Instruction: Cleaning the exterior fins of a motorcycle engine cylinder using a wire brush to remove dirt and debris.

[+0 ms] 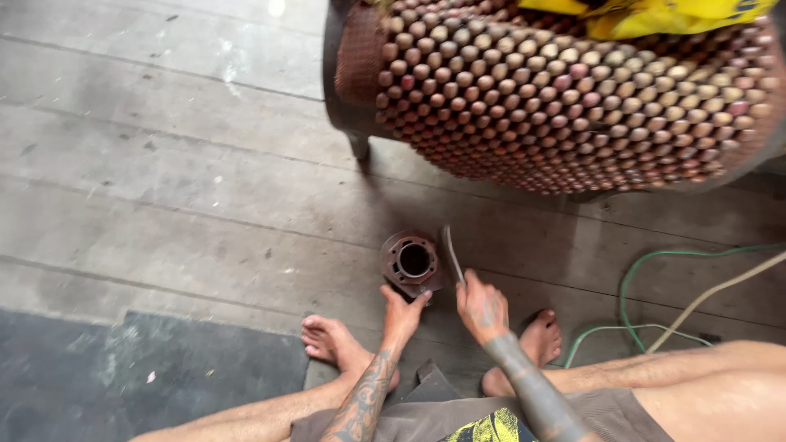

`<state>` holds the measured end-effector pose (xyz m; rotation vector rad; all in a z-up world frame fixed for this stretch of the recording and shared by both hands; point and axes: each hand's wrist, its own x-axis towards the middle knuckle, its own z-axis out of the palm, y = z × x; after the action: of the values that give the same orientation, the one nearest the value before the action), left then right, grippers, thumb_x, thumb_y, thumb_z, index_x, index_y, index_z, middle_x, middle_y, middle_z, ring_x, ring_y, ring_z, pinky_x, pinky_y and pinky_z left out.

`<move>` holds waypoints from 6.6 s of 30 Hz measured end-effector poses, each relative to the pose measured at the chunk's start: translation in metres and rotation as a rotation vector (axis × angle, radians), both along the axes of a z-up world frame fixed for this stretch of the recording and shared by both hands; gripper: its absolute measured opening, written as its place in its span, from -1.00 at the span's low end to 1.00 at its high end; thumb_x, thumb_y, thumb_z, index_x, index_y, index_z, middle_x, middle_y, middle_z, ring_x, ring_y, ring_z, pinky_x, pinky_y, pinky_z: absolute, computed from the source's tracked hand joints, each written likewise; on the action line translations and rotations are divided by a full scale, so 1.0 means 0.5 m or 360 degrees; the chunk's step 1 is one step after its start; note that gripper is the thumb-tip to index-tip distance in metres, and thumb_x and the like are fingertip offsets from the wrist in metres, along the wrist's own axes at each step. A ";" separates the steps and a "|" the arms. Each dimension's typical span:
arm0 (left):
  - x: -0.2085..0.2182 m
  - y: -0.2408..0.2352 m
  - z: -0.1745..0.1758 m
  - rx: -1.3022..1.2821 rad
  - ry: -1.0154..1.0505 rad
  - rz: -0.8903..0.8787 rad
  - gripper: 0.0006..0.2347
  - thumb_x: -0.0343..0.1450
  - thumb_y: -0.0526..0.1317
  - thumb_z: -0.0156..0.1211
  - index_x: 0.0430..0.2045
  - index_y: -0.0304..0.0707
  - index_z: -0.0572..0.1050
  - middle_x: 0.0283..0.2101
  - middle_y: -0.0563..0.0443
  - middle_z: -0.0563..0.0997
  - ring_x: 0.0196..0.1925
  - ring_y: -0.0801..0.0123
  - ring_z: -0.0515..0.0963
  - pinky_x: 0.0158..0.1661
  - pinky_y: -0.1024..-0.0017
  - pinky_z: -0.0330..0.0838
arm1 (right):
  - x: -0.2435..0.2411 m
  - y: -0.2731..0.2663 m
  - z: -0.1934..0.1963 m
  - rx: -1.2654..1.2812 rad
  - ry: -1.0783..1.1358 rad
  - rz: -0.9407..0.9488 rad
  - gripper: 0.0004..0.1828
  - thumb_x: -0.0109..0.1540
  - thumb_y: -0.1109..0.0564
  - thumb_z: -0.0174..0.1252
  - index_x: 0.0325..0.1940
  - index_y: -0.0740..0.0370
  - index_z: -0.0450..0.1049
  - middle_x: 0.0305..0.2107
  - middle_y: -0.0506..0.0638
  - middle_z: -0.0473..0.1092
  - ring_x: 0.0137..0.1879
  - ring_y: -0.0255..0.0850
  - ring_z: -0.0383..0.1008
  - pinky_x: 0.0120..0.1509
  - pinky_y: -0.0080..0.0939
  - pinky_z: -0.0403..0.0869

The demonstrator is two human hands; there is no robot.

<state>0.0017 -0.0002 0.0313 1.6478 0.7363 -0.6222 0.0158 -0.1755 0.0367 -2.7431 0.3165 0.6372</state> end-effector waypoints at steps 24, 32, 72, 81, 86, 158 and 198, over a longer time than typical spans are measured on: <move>-0.022 0.010 -0.162 0.0380 -0.0286 -0.0139 -0.40 0.31 0.07 0.31 -0.18 -0.47 0.09 -0.42 -0.24 0.42 -0.43 0.07 0.48 -0.28 0.16 0.46 | 0.095 0.043 -0.085 0.0159 -0.0711 0.0039 -0.83 0.26 0.04 0.08 -0.17 0.16 0.35 -0.54 0.20 0.49 -0.40 0.22 0.51 -0.23 0.14 0.47; -0.027 0.008 -0.198 0.0353 -0.0364 -0.0069 -0.37 0.26 0.05 0.37 -0.16 -0.50 0.10 -0.30 -0.43 0.49 -0.35 0.02 0.56 -0.23 0.16 0.50 | -0.015 0.003 -0.054 0.0195 -0.0531 -0.0062 -0.79 0.22 -0.04 0.05 -0.18 0.10 0.39 -0.48 0.22 0.53 -0.37 0.32 0.52 -0.28 0.26 0.45; 0.028 0.039 -0.127 -0.0303 0.0105 -0.0016 0.15 0.29 -0.11 0.53 0.34 -0.75 -0.49 0.37 -0.79 -0.03 0.20 -0.50 0.40 0.06 0.03 0.49 | -0.038 -0.016 -0.038 0.0182 0.0026 0.0013 -0.60 0.33 -0.23 -0.15 0.11 -0.07 0.38 -0.34 0.28 0.57 -0.08 0.23 0.61 0.08 0.20 0.54; 0.021 0.037 -0.140 -0.0257 0.0076 0.0013 0.16 0.27 -0.06 0.55 0.36 -0.73 -0.46 0.34 -0.83 0.00 0.13 -0.52 0.45 0.03 0.05 0.53 | 0.076 0.007 -0.083 0.0286 -0.0022 -0.0016 -0.50 0.33 -0.23 -0.13 0.24 -0.02 0.41 -0.30 0.31 0.57 -0.01 0.26 0.59 0.15 0.24 0.50; 0.024 0.039 -0.152 -0.0282 0.0107 -0.0018 0.17 0.26 -0.05 0.55 0.36 -0.73 -0.46 0.34 -0.79 0.01 0.14 -0.46 0.46 0.03 0.09 0.52 | -0.011 -0.038 -0.049 0.0330 0.0034 -0.0026 -0.56 0.31 -0.24 -0.08 0.15 -0.06 0.42 -0.26 0.26 0.58 -0.01 0.22 0.60 0.14 0.23 0.52; 0.038 0.033 -0.068 -0.0283 0.0108 0.0007 0.17 0.22 -0.07 0.58 0.37 -0.73 -0.40 0.40 -0.71 -0.01 0.32 -0.47 0.28 0.16 0.01 0.44 | 0.035 0.011 -0.082 0.0186 -0.0025 0.0001 -0.54 0.36 -0.24 -0.21 0.18 -0.07 0.41 -0.29 0.32 0.57 -0.03 0.28 0.59 0.13 0.24 0.51; 0.138 0.064 -0.024 0.0700 -0.0761 -0.1021 -0.14 0.18 -0.04 0.51 0.36 -0.22 0.12 0.51 -0.23 0.01 0.54 -0.18 -0.05 0.37 -0.19 0.03 | -0.082 -0.004 0.044 0.1296 0.0164 -0.0889 -0.43 0.35 0.18 -0.06 0.48 0.04 0.20 -0.56 0.15 0.45 -0.59 -0.15 0.45 -0.63 -0.22 0.54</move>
<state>0.0707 0.0316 0.0191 2.3566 -0.0329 -0.4857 -0.0254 -0.1772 0.0585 -1.7437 0.6452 0.5762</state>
